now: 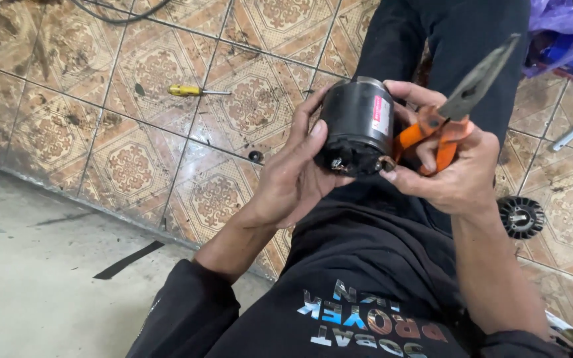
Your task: A person is disassembling or repairing an electric motor component using pliers and a screwdriver while sitting on the floor.
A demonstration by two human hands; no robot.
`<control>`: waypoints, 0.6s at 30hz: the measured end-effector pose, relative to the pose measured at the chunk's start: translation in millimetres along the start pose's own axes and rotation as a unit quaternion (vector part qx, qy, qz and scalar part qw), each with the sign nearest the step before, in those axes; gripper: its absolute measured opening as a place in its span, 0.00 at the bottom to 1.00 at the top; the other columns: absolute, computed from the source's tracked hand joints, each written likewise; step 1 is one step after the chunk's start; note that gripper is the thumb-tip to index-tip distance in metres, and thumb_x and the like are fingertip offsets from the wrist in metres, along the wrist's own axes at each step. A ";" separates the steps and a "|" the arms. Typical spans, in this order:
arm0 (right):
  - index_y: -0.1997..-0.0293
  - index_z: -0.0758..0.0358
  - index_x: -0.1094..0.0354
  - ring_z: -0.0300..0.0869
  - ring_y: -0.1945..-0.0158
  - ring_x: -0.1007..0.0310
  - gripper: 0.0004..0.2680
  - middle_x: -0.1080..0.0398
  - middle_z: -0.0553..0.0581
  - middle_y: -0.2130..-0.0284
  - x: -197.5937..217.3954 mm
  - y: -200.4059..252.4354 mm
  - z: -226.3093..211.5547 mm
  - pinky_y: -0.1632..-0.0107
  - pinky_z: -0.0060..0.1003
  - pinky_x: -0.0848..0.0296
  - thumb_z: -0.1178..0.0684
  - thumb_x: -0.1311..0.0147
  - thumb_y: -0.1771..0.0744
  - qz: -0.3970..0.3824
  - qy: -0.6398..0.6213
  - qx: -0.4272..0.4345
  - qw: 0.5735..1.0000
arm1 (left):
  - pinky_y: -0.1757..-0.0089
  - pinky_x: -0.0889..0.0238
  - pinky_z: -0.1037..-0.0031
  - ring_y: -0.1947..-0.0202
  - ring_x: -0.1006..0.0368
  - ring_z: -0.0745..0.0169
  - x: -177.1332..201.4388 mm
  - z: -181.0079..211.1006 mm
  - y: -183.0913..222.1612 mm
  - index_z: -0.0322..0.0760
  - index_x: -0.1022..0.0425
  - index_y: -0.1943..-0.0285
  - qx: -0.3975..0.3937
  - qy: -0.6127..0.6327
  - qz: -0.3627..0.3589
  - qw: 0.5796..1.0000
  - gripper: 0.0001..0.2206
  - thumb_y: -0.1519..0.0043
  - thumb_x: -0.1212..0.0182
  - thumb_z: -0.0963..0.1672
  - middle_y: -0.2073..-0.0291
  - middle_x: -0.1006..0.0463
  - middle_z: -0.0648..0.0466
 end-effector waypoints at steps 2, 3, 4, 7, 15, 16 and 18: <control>0.81 0.71 0.48 0.62 0.40 0.33 0.12 0.38 0.91 0.47 1.8 1.4 3.9 0.24 0.63 0.35 0.67 0.42 0.41 -0.006 -0.040 0.049 0.998 | 0.44 0.29 0.51 0.37 0.34 0.34 -2.9 1.3 1.0 0.51 0.61 0.19 0.014 -0.070 0.002 0.997 0.34 0.32 0.44 0.46 0.25 0.51 0.35; 0.81 0.71 0.48 0.62 0.40 0.33 0.12 0.38 0.91 0.47 3.1 3.2 6.2 0.24 0.63 0.35 0.67 0.42 0.41 -0.006 -0.041 0.047 0.998 | 0.44 0.29 0.51 0.37 0.34 0.34 -2.8 0.6 1.7 0.51 0.61 0.19 0.015 -0.069 0.004 0.997 0.34 0.32 0.44 0.46 0.25 0.51 0.35; 0.77 0.73 0.44 0.66 0.35 0.37 0.09 0.36 0.82 0.59 4.2 5.3 7.3 0.22 0.67 0.36 0.66 0.42 0.40 -0.010 -0.055 0.058 0.997 | 0.45 0.28 0.50 0.39 0.32 0.31 -3.5 -0.1 2.6 0.51 0.59 0.20 0.015 -0.040 -0.002 0.999 0.33 0.31 0.44 0.44 0.26 0.50 0.33; 0.73 0.73 0.42 0.72 0.28 0.40 0.08 0.34 0.75 0.64 8.7 6.0 6.5 0.20 0.69 0.34 0.66 0.41 0.39 -0.023 -0.068 0.070 0.995 | 0.48 0.26 0.47 0.43 0.31 0.27 2.6 1.3 0.1 0.45 0.54 0.23 0.026 0.012 0.001 1.000 0.33 0.34 0.40 0.39 0.31 0.46 0.27; 0.52 0.92 0.43 0.64 0.41 0.30 0.20 0.34 0.79 0.63 32.1 11.7 -7.7 0.18 0.69 0.36 0.61 0.41 0.41 -0.036 -0.016 -0.004 0.999 | 0.54 0.24 0.51 0.48 0.25 0.39 18.0 -13.6 -13.0 0.37 0.37 0.34 0.037 0.017 0.109 0.993 0.28 0.43 0.30 0.43 0.43 0.27 0.35; 0.63 0.84 0.44 0.67 0.39 0.28 0.10 0.36 0.83 0.50 46.9 19.0 -1.4 0.26 0.64 0.27 0.65 0.44 0.38 -0.029 0.033 -0.029 0.999 | 0.49 0.28 0.44 0.46 0.27 0.27 11.9 -13.3 -12.9 0.36 0.41 0.31 0.039 0.040 0.064 0.996 0.29 0.40 0.32 0.44 0.42 0.29 0.30; 0.74 0.76 0.45 0.70 0.37 0.27 0.09 0.37 0.86 0.37 73.0 41.9 19.1 0.34 0.59 0.18 0.70 0.46 0.35 -0.028 0.080 -0.058 0.995 | 0.43 0.33 0.38 0.45 0.29 0.16 7.2 -14.7 -11.4 0.35 0.45 0.28 0.039 0.068 0.024 0.997 0.30 0.37 0.33 0.44 0.41 0.30 0.24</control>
Point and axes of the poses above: each hand's wrist, its own y-axis away from the middle knuckle, its own x-axis out of the back of the hand, z = x × y, the point moved 4 cm from there along -y, towards the middle knuckle
